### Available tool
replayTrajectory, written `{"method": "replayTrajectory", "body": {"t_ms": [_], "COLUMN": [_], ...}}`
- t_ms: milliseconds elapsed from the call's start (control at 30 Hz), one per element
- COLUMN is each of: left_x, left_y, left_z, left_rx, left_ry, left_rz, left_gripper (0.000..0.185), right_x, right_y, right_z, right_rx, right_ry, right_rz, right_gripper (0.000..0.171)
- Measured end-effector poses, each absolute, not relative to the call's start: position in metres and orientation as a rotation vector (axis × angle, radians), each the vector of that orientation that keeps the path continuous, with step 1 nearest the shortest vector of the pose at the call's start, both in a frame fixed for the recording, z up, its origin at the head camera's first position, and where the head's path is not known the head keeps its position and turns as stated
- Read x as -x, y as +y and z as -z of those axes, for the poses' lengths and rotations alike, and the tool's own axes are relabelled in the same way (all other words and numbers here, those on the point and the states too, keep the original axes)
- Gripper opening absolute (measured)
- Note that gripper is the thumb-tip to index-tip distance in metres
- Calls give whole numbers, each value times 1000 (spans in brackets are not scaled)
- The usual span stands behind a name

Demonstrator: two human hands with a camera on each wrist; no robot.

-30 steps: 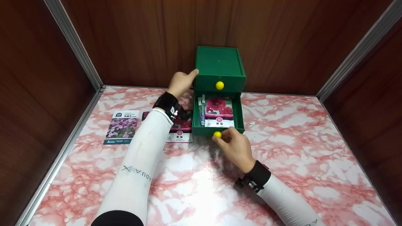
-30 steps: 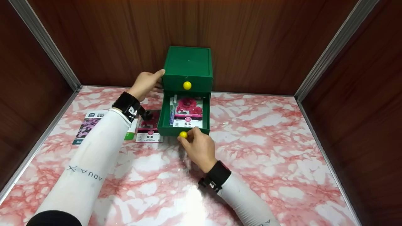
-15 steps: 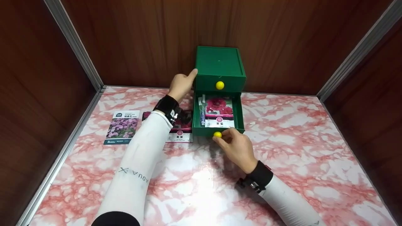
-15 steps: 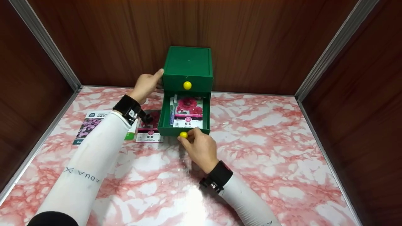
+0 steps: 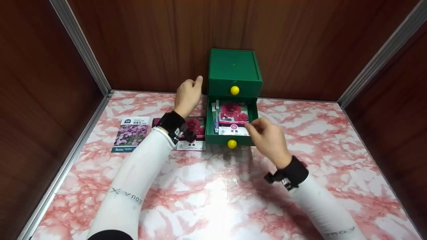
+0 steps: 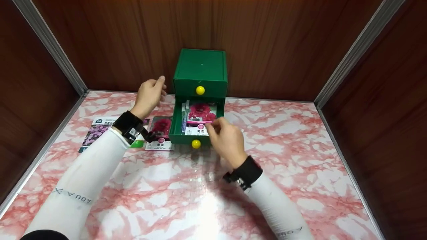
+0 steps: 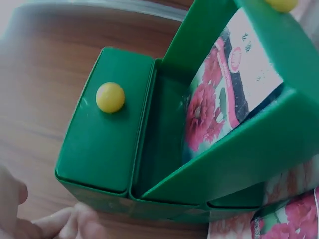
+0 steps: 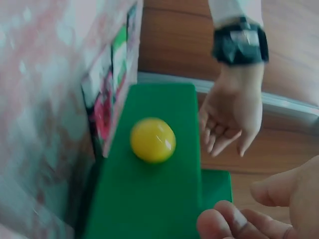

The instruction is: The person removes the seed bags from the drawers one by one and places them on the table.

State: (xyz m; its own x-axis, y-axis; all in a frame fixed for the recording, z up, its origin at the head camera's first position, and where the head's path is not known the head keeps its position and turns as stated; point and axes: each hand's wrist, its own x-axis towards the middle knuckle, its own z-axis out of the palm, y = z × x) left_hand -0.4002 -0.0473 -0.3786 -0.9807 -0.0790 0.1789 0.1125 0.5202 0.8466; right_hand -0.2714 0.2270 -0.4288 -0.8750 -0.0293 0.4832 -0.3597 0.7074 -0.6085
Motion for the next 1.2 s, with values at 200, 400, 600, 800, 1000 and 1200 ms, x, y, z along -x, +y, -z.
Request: {"method": "replayTrajectory", "body": {"t_ms": [200, 400, 600, 800, 1000, 1200], "left_x": [379, 365, 358, 354, 354, 352], "left_y": [-36, -17, -3, 7, 15, 21], "left_z": [373, 371, 374, 381, 393, 399], "left_rx": [191, 340, 442, 508, 581, 624], "left_ry": [-2629, -2768, -2957, -3048, -3101, -3100], "left_rz": [1577, 1486, 1197, 1049, 878, 791], "left_gripper": [45, 38, 43, 40, 44, 41], "right_x": [296, 318, 330, 335, 337, 339], "right_y": [229, 221, 212, 207, 203, 198], "right_z": [407, 394, 395, 398, 401, 402], "right_rx": [-228, -236, -286, -358, -410, -387], "right_ry": [-2640, -2843, -2973, -2973, -2974, -3048], "right_rz": [-944, -795, -641, -570, -457, -385], "right_gripper": [27, 29, 23, 20, 16, 17]}}
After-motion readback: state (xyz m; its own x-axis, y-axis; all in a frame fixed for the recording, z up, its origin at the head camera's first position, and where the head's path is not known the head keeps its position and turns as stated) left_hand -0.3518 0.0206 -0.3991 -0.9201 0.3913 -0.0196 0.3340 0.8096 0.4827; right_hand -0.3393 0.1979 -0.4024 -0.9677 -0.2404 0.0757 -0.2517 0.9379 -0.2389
